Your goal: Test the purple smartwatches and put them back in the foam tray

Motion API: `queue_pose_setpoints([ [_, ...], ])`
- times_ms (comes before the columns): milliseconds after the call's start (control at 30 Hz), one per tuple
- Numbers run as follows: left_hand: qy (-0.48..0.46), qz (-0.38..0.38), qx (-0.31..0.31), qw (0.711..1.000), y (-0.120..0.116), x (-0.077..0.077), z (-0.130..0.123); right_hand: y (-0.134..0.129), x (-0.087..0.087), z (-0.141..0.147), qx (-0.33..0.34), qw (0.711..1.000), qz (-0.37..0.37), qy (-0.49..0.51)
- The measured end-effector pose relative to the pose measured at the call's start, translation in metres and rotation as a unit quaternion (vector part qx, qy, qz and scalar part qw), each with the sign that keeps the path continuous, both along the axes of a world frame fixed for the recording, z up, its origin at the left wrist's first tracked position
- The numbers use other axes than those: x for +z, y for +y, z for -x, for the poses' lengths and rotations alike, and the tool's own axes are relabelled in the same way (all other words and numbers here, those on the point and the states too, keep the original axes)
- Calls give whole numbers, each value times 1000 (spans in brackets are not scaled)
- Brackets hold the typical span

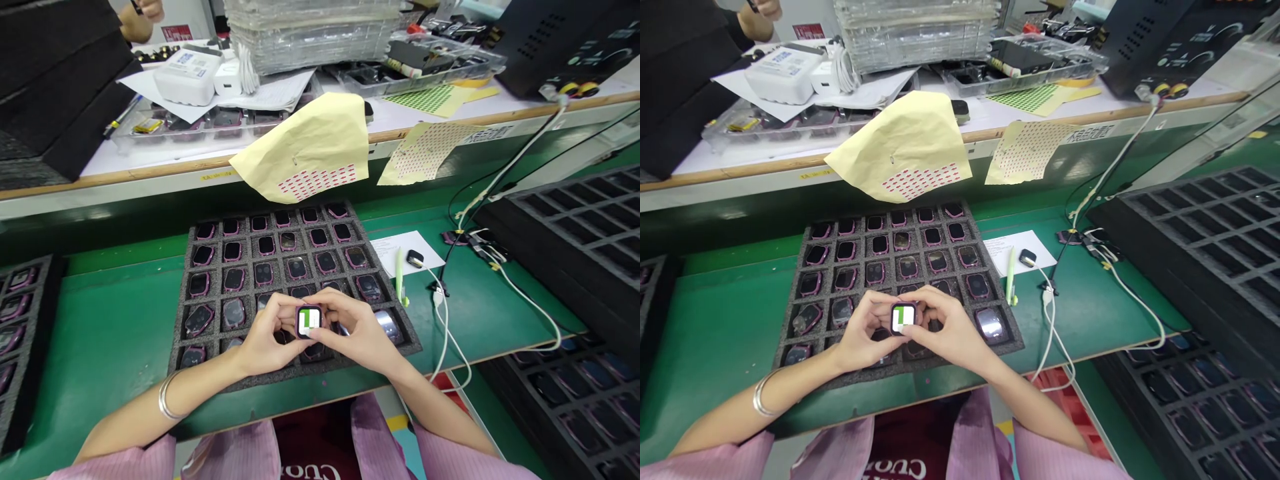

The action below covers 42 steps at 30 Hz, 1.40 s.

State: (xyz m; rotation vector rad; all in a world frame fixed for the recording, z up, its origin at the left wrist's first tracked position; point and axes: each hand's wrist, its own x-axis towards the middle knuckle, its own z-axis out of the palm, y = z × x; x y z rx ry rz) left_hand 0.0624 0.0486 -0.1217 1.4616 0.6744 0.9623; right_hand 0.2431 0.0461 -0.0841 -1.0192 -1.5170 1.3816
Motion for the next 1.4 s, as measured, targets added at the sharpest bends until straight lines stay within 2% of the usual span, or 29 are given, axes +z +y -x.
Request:
queue_pose_setpoints([
  [133, 47, -68, 29, 996, -3, -5, -1, -2, -7, 16, -98, 994, -31, -45],
  [267, 61, -58, 49, 995, -1, -6, -1, -4, -12, 29, -140, 987, -56, -47],
  [433, 48, -1, 37, 998, 2, 0, 0, -8, -8, 21, -82, 997, 7, -13],
  [500, 43, -4, 31, 999, 2, 2, 0, -9, -6, 16, -54, 998, 23, -6],
  [567, 51, -40, 33, 997, 2, 2, 0, -8, -5, 16, -48, 999, 20, -1],
  [700, 103, -142, 55, 983, 2, 0, 0, -4, -7, 25, -113, 994, -3, -5],
  [767, 124, -171, 75, 975, 2, 0, 1, -4, -8, 28, -118, 993, 2, -6],
  [900, 144, -185, 95, 968, 6, 2, 2, -5, -7, 18, -40, 999, 34, 8],
  [1000, 157, -203, 94, 962, 9, 3, 2, -6, -4, 7, 4, 996, 72, 55],
  [1133, 159, -241, 80, 954, 10, 3, 2, -6, -4, 6, -32, 992, 100, 67],
  [1267, 145, -220, 63, 963, 7, 2, 1, -6, -7, 13, -91, 993, 73, 31],
  [1400, 145, -182, 50, 971, 6, 1, 1, -6, -6, 7, -58, 997, 38, -20],
])
